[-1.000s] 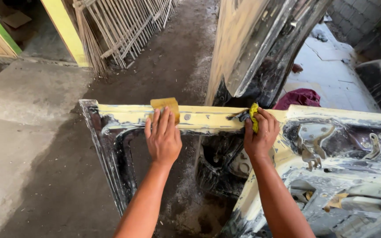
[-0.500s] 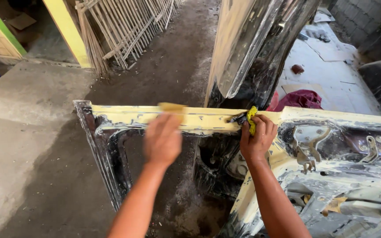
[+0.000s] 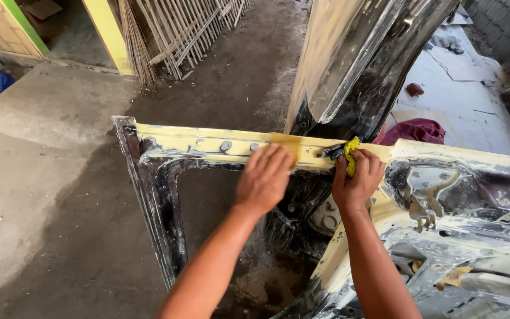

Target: The person sands the edge of a large, cream-colored car door frame using a yellow sanding block. They hold the block with both hands and move it back and forth along the top edge of the door, which is propped up in a workshop.

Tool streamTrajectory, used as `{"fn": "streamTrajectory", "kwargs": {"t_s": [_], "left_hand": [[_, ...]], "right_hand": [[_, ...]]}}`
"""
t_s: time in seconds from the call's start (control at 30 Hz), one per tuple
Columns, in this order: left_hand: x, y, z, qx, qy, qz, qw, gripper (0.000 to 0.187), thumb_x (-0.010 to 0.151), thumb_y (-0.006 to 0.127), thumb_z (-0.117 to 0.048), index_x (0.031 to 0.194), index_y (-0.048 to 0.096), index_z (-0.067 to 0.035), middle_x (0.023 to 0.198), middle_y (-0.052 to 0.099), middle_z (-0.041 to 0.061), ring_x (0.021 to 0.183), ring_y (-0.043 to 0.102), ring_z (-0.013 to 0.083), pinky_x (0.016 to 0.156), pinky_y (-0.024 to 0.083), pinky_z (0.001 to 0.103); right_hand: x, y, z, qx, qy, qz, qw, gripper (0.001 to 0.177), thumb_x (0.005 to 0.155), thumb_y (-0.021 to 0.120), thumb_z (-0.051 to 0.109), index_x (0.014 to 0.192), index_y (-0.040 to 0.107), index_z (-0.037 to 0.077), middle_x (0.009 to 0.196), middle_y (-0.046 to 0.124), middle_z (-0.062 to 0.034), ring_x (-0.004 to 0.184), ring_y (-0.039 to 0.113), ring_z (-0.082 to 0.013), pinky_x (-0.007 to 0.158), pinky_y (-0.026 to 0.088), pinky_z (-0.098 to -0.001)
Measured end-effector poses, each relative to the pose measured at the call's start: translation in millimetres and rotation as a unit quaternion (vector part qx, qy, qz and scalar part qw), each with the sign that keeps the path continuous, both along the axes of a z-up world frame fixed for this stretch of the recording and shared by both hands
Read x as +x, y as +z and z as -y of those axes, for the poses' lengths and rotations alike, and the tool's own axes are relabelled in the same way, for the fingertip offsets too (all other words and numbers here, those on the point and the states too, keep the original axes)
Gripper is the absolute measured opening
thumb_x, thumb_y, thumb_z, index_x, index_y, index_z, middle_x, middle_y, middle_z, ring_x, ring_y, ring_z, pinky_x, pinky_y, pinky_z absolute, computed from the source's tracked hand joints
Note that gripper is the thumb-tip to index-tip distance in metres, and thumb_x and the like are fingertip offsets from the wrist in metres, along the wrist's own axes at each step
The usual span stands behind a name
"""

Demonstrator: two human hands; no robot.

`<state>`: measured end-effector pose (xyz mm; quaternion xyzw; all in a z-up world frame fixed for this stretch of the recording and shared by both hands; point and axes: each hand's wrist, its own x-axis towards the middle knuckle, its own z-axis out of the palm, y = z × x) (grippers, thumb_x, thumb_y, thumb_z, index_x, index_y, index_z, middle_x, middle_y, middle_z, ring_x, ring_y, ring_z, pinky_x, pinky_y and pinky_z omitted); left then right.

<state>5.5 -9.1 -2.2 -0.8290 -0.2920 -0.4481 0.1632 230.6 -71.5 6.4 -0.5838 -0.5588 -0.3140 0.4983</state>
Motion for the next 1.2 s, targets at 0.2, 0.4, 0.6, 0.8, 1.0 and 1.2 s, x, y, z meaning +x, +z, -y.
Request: {"fn": "streamTrajectory", "kwargs": {"t_s": [0.2,0.4,0.6,0.8,1.0,1.2], "left_hand": [[-135,6,-11,0.043,0.184,0.086,0.978,0.029,0.097,0.061,-0.015,0.122,0.073,-0.003,0.129,0.068,0.011,0.129,0.059,0.0296,0.111,0.037,0.05],[-87,10,-6,-0.03,0.12,0.17,0.978,0.026,0.094,0.063,-0.016,0.116,0.071,-0.004,0.125,0.067,0.012,0.128,0.058,0.0333,0.11,0.039,0.049],[-116,12,-26,-0.009,0.001,0.033,0.999,0.026,0.095,0.07,-0.021,0.116,0.071,-0.005,0.127,0.068,0.009,0.129,0.059,0.0272,0.114,0.039,0.045],[-214,11,-44,0.007,0.127,0.077,0.989,0.019,0.097,0.065,-0.016,0.11,0.072,-0.005,0.126,0.069,0.008,0.126,0.063,0.0252,0.113,0.038,0.046],[-213,-16,-49,-0.048,0.135,0.257,0.956,0.02,0.104,0.058,-0.014,0.113,0.071,-0.002,0.122,0.07,0.013,0.117,0.064,0.0311,0.101,0.045,0.045],[-208,-38,-57,-0.199,0.035,0.524,0.828,0.023,0.109,0.051,-0.012,0.118,0.068,0.001,0.11,0.072,0.014,0.101,0.067,0.0354,0.09,0.053,0.037]], "right_hand": [[0,2,1,0.003,0.005,-0.003,1.0,0.02,0.098,0.074,0.012,0.114,0.063,0.005,0.118,0.063,-0.016,0.106,0.055,-0.0368,0.094,0.042,-0.0472],[-11,0,-4,0.013,-0.012,-0.023,1.0,0.021,0.097,0.075,0.011,0.113,0.062,0.004,0.118,0.062,-0.0163,0.11,0.055,-0.0381,0.096,0.041,-0.0485],[-16,-5,-3,-0.002,-0.044,-0.041,0.998,0.023,0.097,0.078,0.012,0.113,0.063,0.006,0.121,0.063,-0.0155,0.114,0.055,-0.0379,0.098,0.04,-0.0491],[-86,3,-26,-0.033,-0.037,-0.003,0.999,0.028,0.093,0.08,0.014,0.115,0.065,0.008,0.12,0.064,-0.0128,0.112,0.056,-0.0363,0.096,0.04,-0.0484],[-239,33,-76,-0.083,0.136,0.067,0.985,0.032,0.086,0.079,0.015,0.114,0.065,0.008,0.117,0.064,-0.0127,0.106,0.059,-0.0358,0.089,0.044,-0.0491],[-345,57,-113,-0.126,0.235,0.117,0.956,0.026,0.082,0.075,0.018,0.106,0.066,0.01,0.104,0.06,-0.0113,0.097,0.058,-0.0328,0.082,0.046,-0.0455]]}}
